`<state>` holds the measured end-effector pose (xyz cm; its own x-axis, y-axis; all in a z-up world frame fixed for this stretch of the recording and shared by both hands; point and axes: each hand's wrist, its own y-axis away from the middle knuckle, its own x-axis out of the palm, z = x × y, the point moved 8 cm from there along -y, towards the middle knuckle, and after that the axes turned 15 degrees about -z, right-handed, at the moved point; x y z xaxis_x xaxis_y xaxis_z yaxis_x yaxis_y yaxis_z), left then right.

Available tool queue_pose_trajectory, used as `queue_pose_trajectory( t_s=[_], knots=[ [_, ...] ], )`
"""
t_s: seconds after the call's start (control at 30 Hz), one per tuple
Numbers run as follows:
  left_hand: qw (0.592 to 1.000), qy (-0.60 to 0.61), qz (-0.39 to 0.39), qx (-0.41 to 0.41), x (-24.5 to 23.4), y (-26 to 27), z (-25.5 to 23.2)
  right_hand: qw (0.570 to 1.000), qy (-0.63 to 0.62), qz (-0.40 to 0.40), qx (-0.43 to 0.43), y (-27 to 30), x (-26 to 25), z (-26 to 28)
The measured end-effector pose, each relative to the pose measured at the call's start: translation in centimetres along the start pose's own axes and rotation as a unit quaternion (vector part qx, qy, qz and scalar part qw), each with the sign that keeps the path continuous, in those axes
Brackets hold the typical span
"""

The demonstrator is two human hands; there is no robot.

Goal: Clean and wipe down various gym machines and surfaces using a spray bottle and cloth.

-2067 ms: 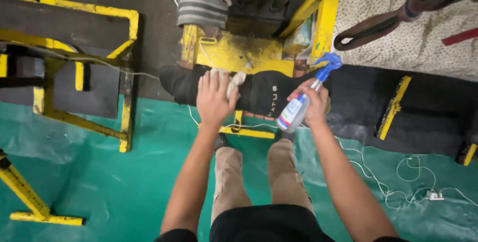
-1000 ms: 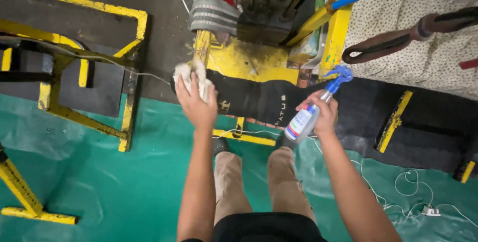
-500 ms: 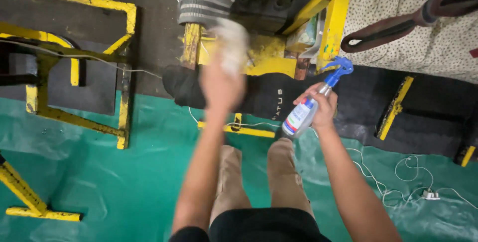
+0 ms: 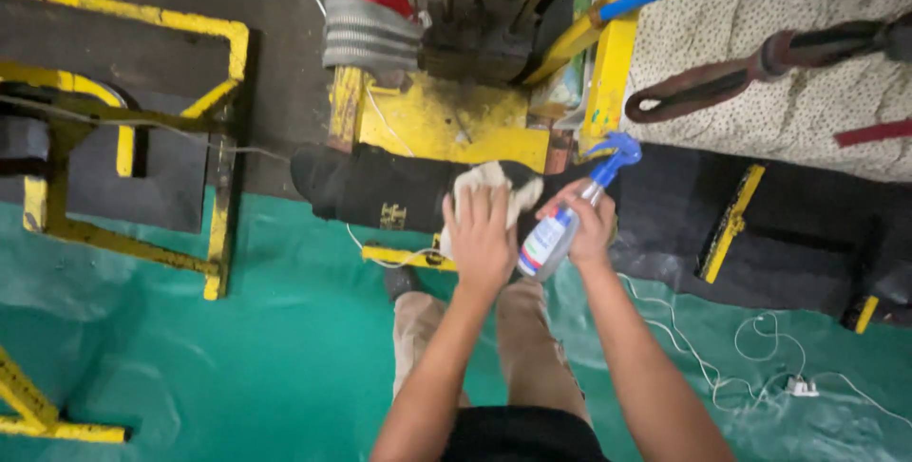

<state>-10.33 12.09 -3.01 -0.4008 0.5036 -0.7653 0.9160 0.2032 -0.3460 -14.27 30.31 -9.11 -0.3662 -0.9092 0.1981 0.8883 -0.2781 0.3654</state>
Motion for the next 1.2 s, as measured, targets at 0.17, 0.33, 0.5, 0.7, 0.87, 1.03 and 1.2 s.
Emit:
queue_pose_trajectory(
  t_s=[0.17, 0.33, 0.5, 0.7, 0.87, 1.03, 1.2],
  knots=[
    [0.963, -0.051, 0.264, -0.012, 6.8, -4.5, 0.2, 1.000, 0.006, 0.004, -0.025, 0.4, -0.1, 0.0],
    [0.997, 0.023, 0.038, 0.062, 2.0, -0.8, -0.2, 0.999, 0.007, 0.002, -0.040, 0.2, -0.5, -0.2],
    [0.988, 0.148, -0.033, -0.027, -3.6, 6.7, 3.6, 0.999, -0.010, 0.003, -0.043, 0.2, -0.5, 0.1],
    [0.737, 0.440, -0.244, -0.452, -2.0, 12.8, 18.2, 1.000, -0.009, -0.014, -0.024, 0.0, -0.4, 0.0],
    [0.378, 0.599, -0.287, -0.645, 6.8, 11.5, 21.5, 1.000, -0.011, -0.019, -0.019, 0.2, -0.4, -0.1],
    [0.359, 0.643, -0.289, -0.612, 8.1, 11.2, 27.4, 1.000, 0.004, -0.018, -0.012, 0.3, -1.0, -0.6],
    [0.421, 0.551, -0.342, -0.634, 2.1, 11.4, 22.6, 1.000, 0.005, -0.017, -0.024, 0.1, -0.7, -0.1]
  ],
)
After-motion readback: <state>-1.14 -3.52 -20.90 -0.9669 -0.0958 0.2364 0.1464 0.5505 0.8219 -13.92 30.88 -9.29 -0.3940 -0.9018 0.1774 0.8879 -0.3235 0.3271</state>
